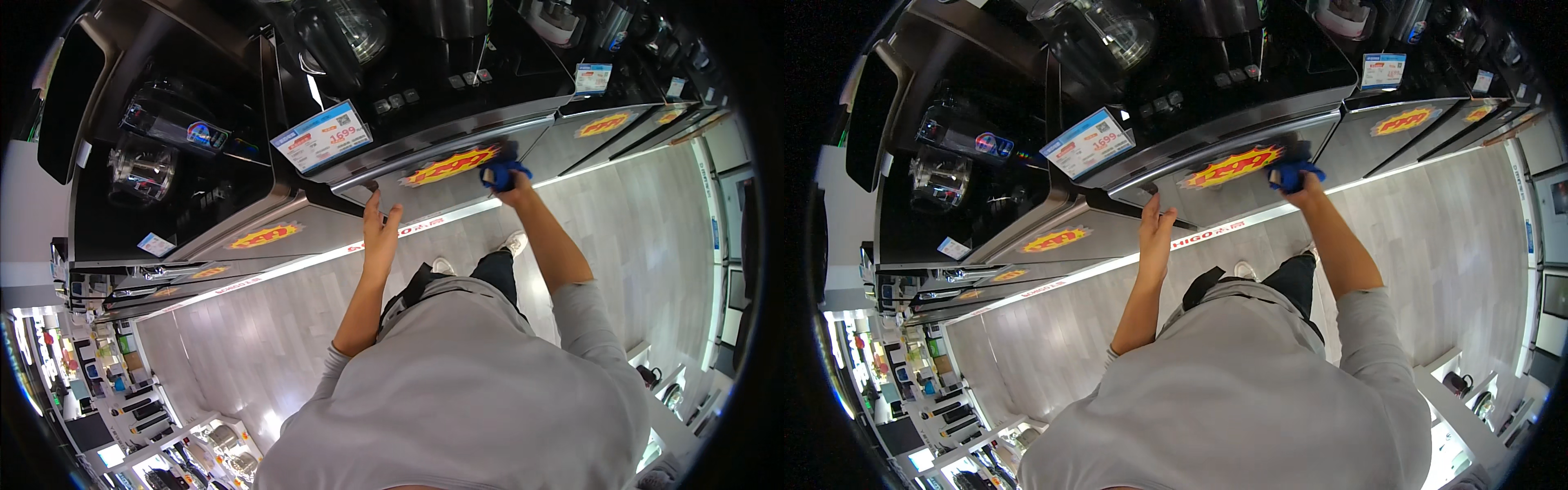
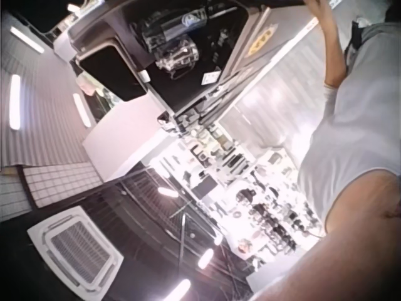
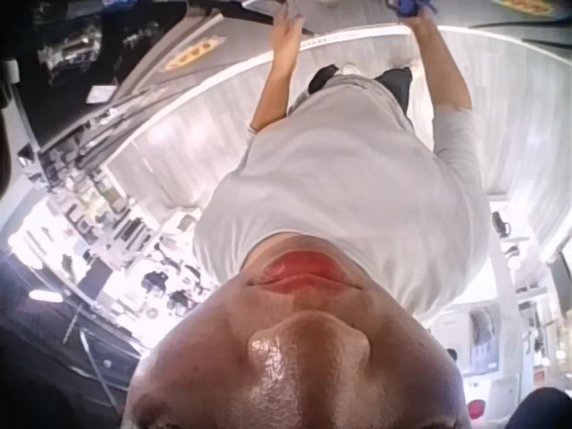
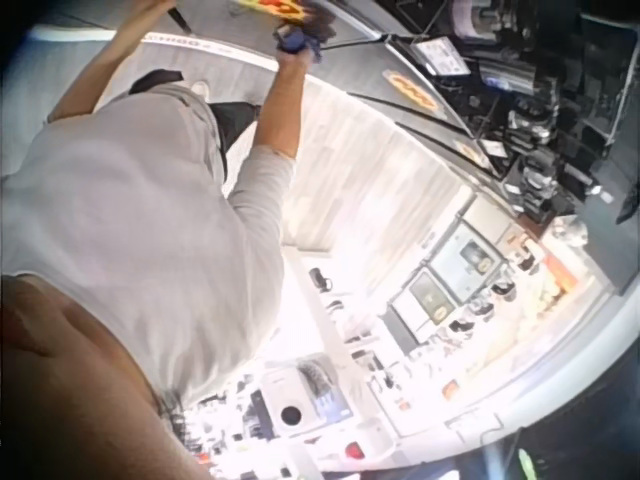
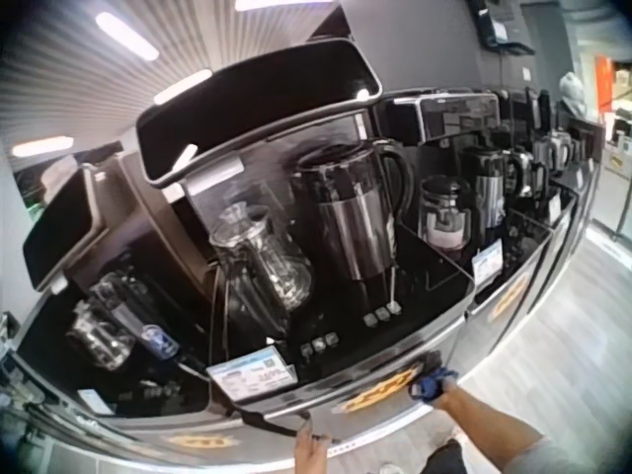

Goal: The person wipes the surfaces of several kitchen appliances, including a coffee maker and a kettle, using a blue cloth. They move the items slightly to reach different areas and continue wiping the surrounding surfaces.

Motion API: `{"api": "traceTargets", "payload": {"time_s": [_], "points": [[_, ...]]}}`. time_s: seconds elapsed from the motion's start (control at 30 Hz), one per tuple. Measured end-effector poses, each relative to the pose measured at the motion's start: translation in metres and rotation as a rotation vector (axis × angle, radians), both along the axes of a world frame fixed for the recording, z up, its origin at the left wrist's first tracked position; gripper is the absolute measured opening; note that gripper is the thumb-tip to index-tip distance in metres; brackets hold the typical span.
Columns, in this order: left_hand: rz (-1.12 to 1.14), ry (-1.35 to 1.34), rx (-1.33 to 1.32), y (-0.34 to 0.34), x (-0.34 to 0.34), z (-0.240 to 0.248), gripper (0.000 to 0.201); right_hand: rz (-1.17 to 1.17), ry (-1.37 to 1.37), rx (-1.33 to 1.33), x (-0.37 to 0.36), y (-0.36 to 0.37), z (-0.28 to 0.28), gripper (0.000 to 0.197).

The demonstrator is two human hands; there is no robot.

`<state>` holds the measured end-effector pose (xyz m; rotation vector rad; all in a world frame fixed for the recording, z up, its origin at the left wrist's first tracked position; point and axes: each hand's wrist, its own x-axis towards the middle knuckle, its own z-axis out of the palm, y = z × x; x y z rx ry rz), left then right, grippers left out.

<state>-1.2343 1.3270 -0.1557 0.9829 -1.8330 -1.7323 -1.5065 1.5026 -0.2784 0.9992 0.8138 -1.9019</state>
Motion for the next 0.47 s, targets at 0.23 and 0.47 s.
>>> {"api": "traceTargets", "payload": {"time_s": [0.23,0.47], "points": [[0.046,0.061,0.131,0.011,-0.006,0.019,0.064,-0.194,0.128,0.011,-0.049,0.057,0.060,0.029],[0.124,0.234,0.393,0.016,-0.010,0.025,0.068,-0.163,0.053,-0.112,-0.001,0.016,0.072,0.031]]}}
